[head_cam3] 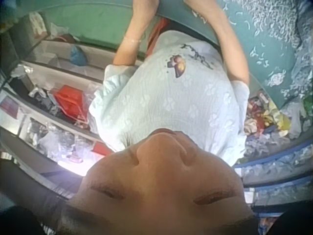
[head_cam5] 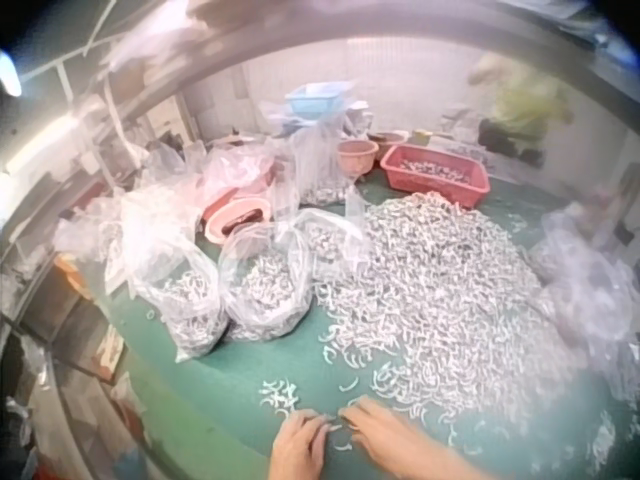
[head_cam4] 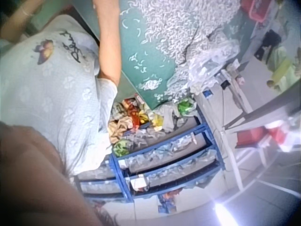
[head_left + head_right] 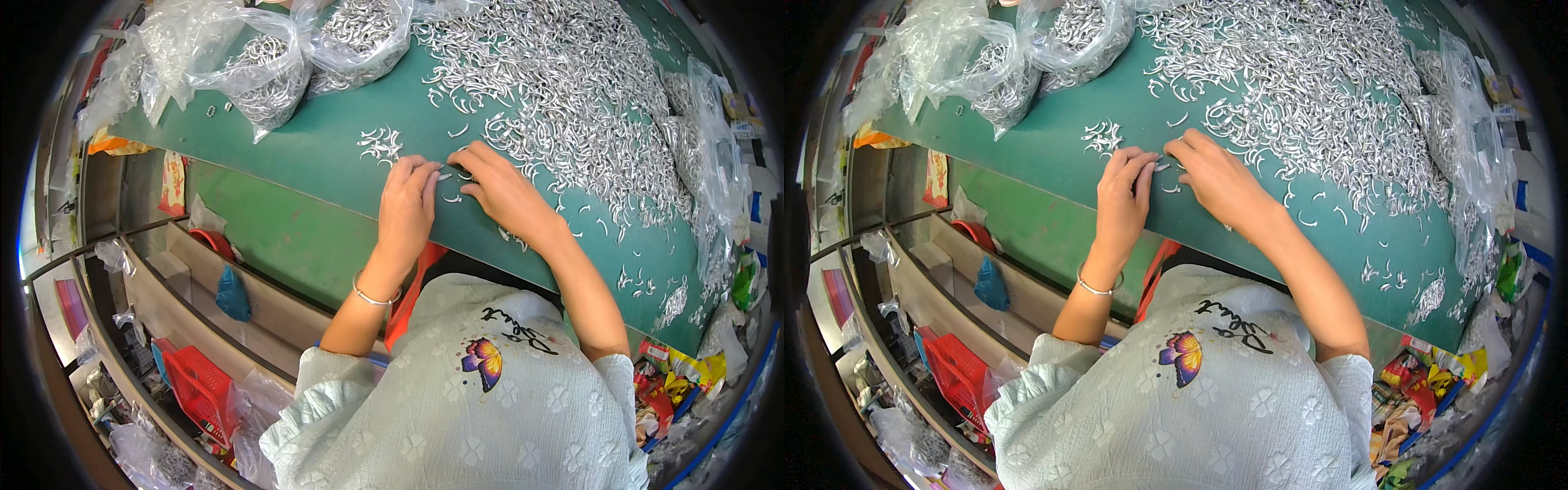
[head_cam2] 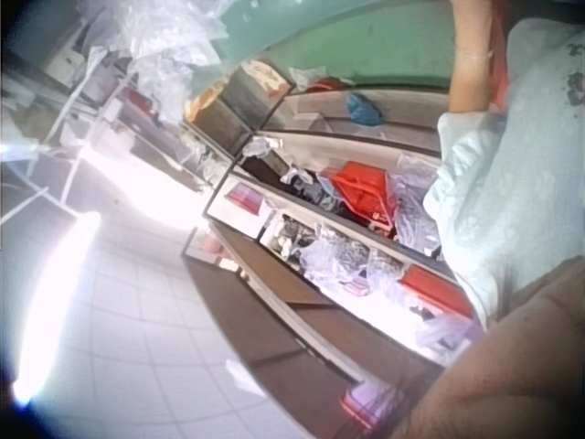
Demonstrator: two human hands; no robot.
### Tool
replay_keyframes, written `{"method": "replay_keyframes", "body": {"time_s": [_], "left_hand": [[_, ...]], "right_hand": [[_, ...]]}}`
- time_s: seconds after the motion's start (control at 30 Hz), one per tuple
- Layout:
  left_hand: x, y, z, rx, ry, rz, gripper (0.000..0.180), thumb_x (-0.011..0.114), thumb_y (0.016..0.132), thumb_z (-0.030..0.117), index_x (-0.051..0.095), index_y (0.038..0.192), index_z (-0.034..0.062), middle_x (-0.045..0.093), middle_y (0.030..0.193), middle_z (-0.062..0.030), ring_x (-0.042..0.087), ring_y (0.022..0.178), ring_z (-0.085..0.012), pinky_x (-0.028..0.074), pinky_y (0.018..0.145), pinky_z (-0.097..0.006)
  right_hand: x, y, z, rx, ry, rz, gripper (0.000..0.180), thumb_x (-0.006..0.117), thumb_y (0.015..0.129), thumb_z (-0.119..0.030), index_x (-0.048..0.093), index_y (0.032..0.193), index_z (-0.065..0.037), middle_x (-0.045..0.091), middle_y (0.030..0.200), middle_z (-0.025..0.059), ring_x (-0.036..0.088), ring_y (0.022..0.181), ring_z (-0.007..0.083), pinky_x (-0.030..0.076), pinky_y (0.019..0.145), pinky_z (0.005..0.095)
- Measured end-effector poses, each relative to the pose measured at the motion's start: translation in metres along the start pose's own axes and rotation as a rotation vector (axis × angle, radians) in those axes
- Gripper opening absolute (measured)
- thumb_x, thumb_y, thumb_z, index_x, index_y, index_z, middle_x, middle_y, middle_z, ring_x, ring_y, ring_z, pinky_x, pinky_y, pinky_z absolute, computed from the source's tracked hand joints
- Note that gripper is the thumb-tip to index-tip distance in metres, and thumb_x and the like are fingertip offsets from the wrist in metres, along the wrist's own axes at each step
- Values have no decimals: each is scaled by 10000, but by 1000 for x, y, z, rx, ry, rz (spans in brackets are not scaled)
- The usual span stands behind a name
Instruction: The person sorts through a pile of small curved silver metal pieces on a green workbench by hand, picking up individual pieces to move them into different areas or piles.
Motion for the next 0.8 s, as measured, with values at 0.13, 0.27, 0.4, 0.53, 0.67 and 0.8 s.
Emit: {"method": "replay_keyframes", "body": {"time_s": [0.13, 0.27, 0.4, 0.53, 0.67, 0.8], "left_hand": [[-9, -5, 5, -57, -157, -46, 245, 592, 860, -98, 638, 1082, -4, 654, 1009, -135, 651, 854, -258, 512, 739, -339], [-18, -20, 1, -225, -195, 66, 326, 597, 834, -114, 615, 1136, 9, 662, 1017, -124, 654, 890, -217, 513, 786, -352], [-13, -28, 18, 42, 13, -38, 312, 731, 763, -29, 643, 1056, 31, 612, 1001, -123, 595, 935, -299, 473, 773, -358], [-5, -31, 18, -10, 130, -99, 215, 746, 762, 18, 645, 950, 41, 578, 910, -96, 566, 881, -276, 417, 783, -373], [-20, -30, 0, -29, 173, 19, 152, 732, 772, 4, 629, 880, 36, 582, 910, -87, 562, 872, -277, 420, 784, -369], [-31, -15, -11, -70, 150, 124, 122, 690, 817, 14, 609, 905, 35, 580, 947, -101, 551, 897, -292, 404, 776, -386]], "right_hand": [[1, 2, -9, -67, -12, 31, 339, 681, 790, 4, 576, 1109, -33, 538, 1030, 122, 589, 934, 332, 500, 769, 422], [12, 7, -5, -121, -71, -43, 335, 683, 792, -3, 584, 1110, -39, 531, 1031, 118, 595, 931, 323, 504, 760, 422], [10, 4, -3, -87, -40, -50, 278, 673, 823, -35, 599, 1091, -40, 523, 1044, 98, 591, 889, 304, 483, 732, 410], [7, 1, -8, -104, -11, 9, 209, 674, 813, -24, 573, 996, -35, 517, 1019, 93, 581, 878, 300, 477, 716, 408], [10, -1, -6, -149, -86, -1, 182, 669, 815, -23, 539, 943, -24, 511, 1007, 107, 577, 889, 303, 481, 728, 403], [9, -13, -8, -138, -73, 20, 154, 646, 833, -26, 536, 941, -17, 509, 1005, 113, 574, 896, 313, 479, 740, 408]]}}
Point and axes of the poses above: each hand's wrist, its own y-axis towards the middle knuckle, its own x-axis out of the palm, z = x × y, the point moved 6 cm from there along y, towards the middle knuckle
